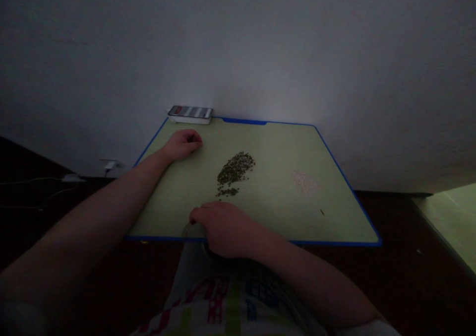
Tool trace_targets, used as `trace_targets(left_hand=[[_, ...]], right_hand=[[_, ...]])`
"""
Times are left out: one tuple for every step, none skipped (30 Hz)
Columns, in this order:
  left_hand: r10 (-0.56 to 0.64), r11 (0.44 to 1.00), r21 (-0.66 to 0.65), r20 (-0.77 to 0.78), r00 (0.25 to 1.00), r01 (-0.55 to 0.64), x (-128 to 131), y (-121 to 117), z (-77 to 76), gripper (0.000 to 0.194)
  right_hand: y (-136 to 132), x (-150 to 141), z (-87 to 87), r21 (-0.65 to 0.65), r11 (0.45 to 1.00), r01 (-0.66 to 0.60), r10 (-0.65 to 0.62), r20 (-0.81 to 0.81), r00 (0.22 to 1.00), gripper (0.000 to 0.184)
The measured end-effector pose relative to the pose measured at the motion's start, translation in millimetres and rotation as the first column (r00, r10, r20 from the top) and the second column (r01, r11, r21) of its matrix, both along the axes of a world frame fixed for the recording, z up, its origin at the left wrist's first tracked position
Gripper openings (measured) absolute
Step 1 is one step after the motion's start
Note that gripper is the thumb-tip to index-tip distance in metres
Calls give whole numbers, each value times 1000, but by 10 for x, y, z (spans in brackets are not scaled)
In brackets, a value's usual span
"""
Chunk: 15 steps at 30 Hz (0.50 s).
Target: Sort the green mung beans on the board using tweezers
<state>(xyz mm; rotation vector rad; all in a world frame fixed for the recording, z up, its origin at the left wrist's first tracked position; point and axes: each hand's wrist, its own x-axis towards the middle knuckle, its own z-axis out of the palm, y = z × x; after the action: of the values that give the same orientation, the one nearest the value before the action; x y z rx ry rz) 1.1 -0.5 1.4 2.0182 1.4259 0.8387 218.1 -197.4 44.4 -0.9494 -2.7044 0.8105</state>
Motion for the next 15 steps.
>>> trace_targets(left_hand=[[0, 1000, 2, -3, 1000, 0, -1, 2, -2, 19], [5, 1000, 3, -7, 1000, -5, -2, 3, -4, 19], [11, 1000, 4, -11, 1000, -11, -3, 2, -4, 18], [16, 1000, 4, -11, 1000, -16, -3, -1, -4, 18], [19, 1000, 4, -9, 1000, -19, -2, -4, -1, 18], [20, 1000, 1, -5, 1000, -20, -2, -8, 2, 18], [19, 1000, -2, 0, 1000, -19, -2, -12, 5, 18], [18, 1000, -6, 1, 1000, -18, -2, -14, 7, 18], [19, 1000, -7, 0, 1000, -19, -3, -15, 7, 18], [20, 1000, -6, -3, 1000, -20, -5, -13, 6, 18], [20, 1000, -4, -6, 1000, -20, -8, -9, 2, 18], [19, 1000, -1, -8, 1000, -19, -12, -4, -3, 18], [18, 1000, 2, -8, 1000, -18, -16, 2, -10, 19], [16, 1000, 4, -6, 1000, -16, -19, 8, -16, 19], [15, 1000, 4, -5, 1000, -15, -21, 14, -21, 19]], right_hand=[[-26, 45, 2, -24, 999, 28, -28, 3, 1000, 37], [-54, 92, 9, -48, 997, 55, -55, 7, 998, 36], [-81, 138, 19, -70, 994, 82, -81, 11, 997, 35], [-107, 181, 30, -87, 990, 108, -108, 10, 994, 33], [-133, 223, 39, -101, 986, 132, -132, 6, 991, 32], [-157, 262, 45, -110, 982, 154, -155, 0, 988, 32], [-181, 300, 48, -113, 979, 172, -174, -6, 985, 31], [-205, 339, 47, -112, 976, 187, -190, -11, 982, 31], [-228, 378, 41, -111, 973, 201, -204, -17, 979, 31], [-251, 419, 32, -111, 971, 212, -217, -26, 976, 31], [-275, 460, 18, -111, 969, 221, -226, -43, 973, 30], [-298, 500, 1, -109, 968, 227, -235, -70, 970, 29], [-321, 539, -21, -98, 967, 236, -246, -105, 963, 29], [-342, 574, -47, -68, 965, 253, -261, -145, 954, 29], [-361, 606, -76, -17, 961, 275, -273, -182, 945, 30]])
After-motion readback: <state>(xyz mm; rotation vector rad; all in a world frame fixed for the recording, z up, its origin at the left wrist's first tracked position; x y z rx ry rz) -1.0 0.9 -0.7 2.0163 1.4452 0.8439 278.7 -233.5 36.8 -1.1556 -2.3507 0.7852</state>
